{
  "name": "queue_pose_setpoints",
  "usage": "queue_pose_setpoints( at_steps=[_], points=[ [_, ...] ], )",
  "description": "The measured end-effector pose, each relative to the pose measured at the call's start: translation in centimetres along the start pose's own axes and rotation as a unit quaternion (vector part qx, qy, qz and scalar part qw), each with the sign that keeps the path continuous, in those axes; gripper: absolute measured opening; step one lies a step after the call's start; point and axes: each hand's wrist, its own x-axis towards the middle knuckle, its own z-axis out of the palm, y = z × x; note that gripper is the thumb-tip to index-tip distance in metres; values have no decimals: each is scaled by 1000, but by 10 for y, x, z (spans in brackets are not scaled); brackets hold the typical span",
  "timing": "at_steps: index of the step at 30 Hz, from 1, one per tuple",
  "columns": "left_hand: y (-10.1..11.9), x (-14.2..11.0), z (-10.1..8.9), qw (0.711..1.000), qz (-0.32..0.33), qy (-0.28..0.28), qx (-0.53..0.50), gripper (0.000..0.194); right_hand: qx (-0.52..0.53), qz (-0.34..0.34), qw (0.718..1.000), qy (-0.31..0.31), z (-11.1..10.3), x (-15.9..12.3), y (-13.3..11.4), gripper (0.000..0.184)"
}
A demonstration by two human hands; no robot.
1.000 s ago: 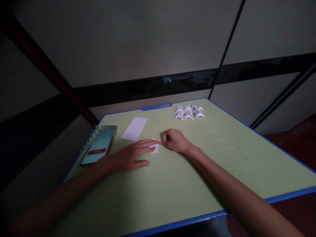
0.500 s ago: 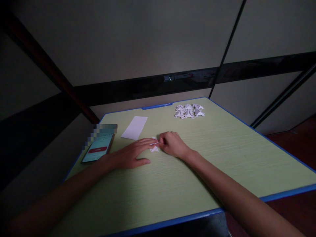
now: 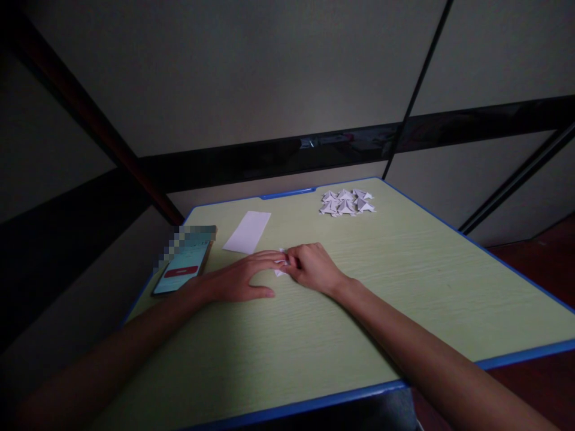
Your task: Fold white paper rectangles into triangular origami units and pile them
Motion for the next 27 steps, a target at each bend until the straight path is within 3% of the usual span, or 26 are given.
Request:
queue_pose_setpoints(
  at_steps=[11, 18, 22, 27],
  points=[
    [0, -1, 1, 999, 21, 3, 26, 49, -38, -21, 999, -20, 3, 3, -7, 39],
    [7, -6, -4, 994, 25, -11, 103, 54, 59, -115, 984, -121, -18, 7, 12, 36],
    [11, -7, -2, 991, 12, 0, 130, 54, 52, -122, 984, -117, -23, 8, 19, 34],
    [15, -5, 0, 993, -6, 4, 119, 55, 51, -176, 980, -80, -19, 7, 12, 28]
  ],
)
